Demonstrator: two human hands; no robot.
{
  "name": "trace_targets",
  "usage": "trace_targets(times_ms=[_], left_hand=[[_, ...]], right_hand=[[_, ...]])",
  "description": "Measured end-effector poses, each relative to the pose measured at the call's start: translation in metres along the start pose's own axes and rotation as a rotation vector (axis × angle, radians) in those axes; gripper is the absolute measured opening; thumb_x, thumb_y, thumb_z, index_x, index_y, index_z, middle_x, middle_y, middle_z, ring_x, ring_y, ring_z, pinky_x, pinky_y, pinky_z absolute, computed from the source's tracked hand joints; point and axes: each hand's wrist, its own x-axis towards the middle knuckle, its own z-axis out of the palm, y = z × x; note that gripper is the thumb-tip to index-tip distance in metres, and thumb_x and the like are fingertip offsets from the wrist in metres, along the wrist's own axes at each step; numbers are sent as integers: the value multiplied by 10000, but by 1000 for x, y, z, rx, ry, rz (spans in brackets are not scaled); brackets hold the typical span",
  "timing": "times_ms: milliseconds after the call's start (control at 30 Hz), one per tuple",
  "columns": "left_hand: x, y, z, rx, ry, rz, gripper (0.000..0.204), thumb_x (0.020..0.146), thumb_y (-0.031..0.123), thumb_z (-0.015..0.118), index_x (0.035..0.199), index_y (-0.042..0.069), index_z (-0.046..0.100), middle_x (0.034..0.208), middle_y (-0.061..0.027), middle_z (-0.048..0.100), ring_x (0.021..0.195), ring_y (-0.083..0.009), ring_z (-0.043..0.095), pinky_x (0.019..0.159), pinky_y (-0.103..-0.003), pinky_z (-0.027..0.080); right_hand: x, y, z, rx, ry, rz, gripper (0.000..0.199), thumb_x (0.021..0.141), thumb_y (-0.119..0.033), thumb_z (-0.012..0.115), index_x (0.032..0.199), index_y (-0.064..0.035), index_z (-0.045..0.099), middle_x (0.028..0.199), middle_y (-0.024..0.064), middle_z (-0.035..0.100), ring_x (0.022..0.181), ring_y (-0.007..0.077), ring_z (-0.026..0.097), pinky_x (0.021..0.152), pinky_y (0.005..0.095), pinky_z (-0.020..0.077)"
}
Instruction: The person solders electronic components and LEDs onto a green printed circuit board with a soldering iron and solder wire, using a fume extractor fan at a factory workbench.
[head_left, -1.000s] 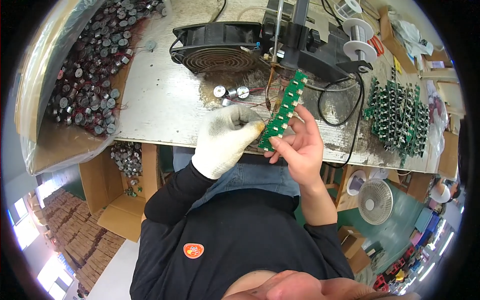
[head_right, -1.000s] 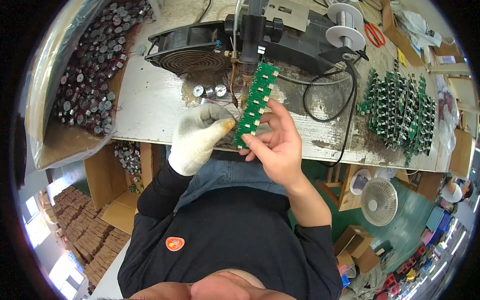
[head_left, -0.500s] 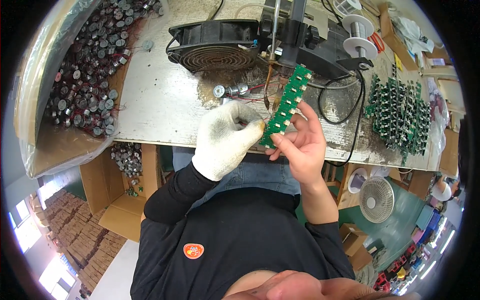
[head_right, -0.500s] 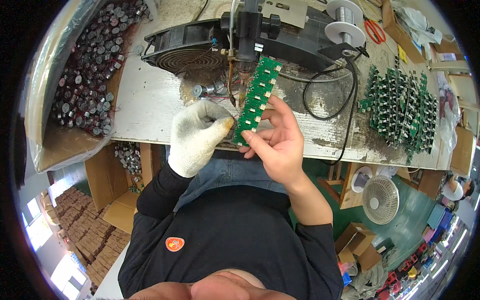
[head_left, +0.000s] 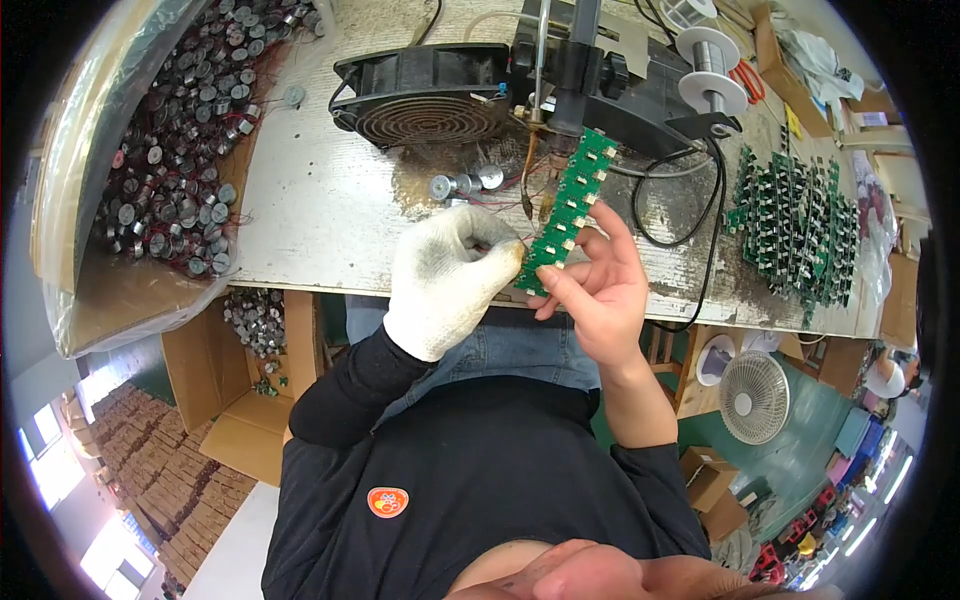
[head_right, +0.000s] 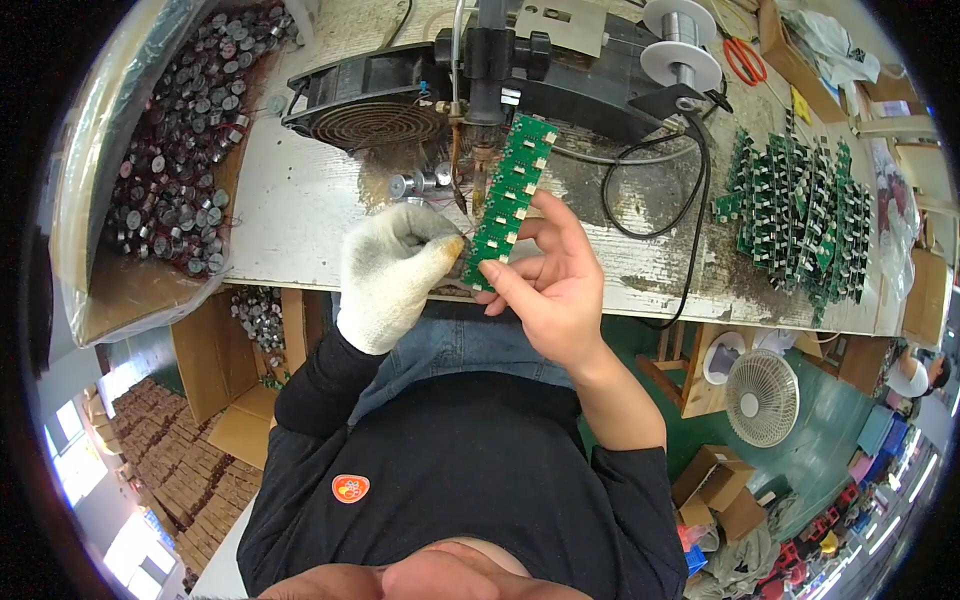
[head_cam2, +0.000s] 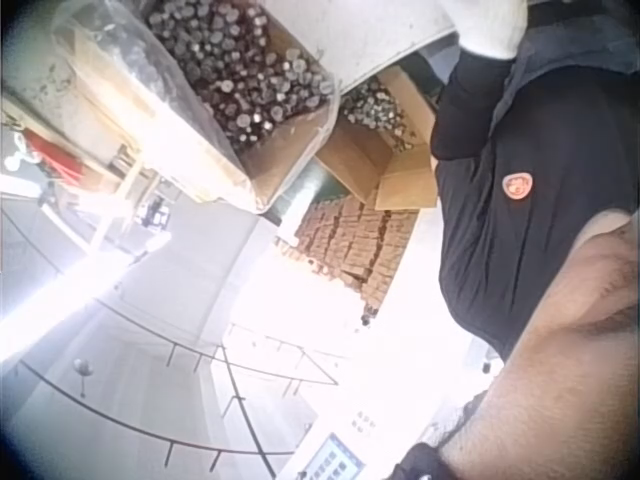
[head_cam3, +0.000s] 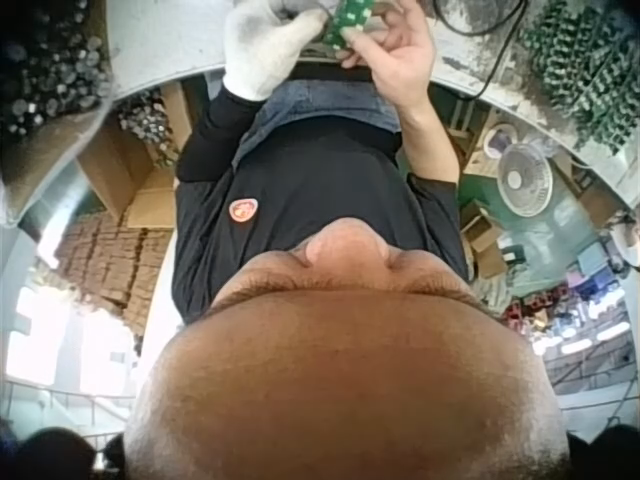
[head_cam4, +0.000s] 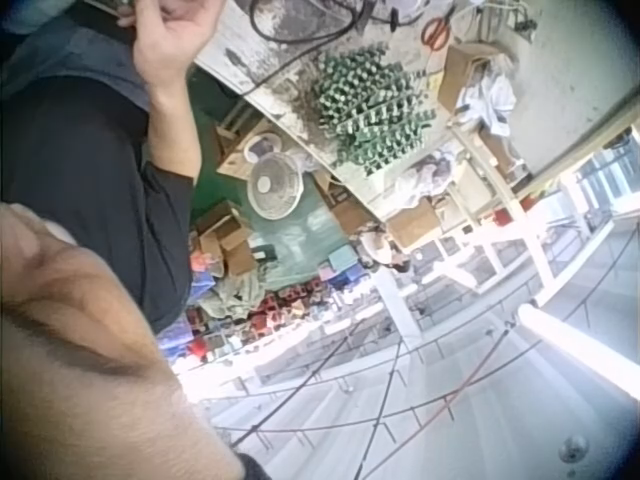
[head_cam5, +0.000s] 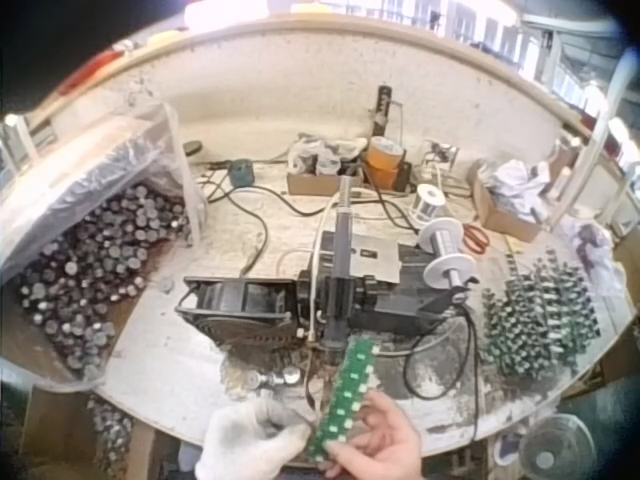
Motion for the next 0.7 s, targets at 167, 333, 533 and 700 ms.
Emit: trace_targets(times_ms=[167,333,533,700], left_hand=[[-1,-2,-1,13,9,-3,131,769,97,671,821,-23,657,735,-72,651,682,-93,588,636,-249,479],[-1,1,0,21,15,9,142,779,100,670,829,-32,655,734,-72,651,682,-93,590,629,-246,480],[1,12,0,-7,-12,-6,154,778,98,670,841,-41,656,741,-86,655,678,-99,594,627,-254,486],[1,-3,0,9,21,18,151,772,97,670,837,-39,661,736,-92,653,674,-109,601,627,-257,485]], right_hand=[[-1,1,1,13,6,12,702,800,147,579,1400,-35,262,1078,177,544,685,208,664,510,259,563],[-1,-1,3,15,14,10,695,800,142,581,1395,-28,264,1075,177,546,676,208,663,504,257,559],[2,-10,7,-4,23,30,683,801,135,583,1387,-18,268,1068,176,545,670,204,661,494,250,550],[1,-3,4,10,17,35,677,801,135,585,1383,-18,274,1073,178,542,666,201,660,494,249,549]])
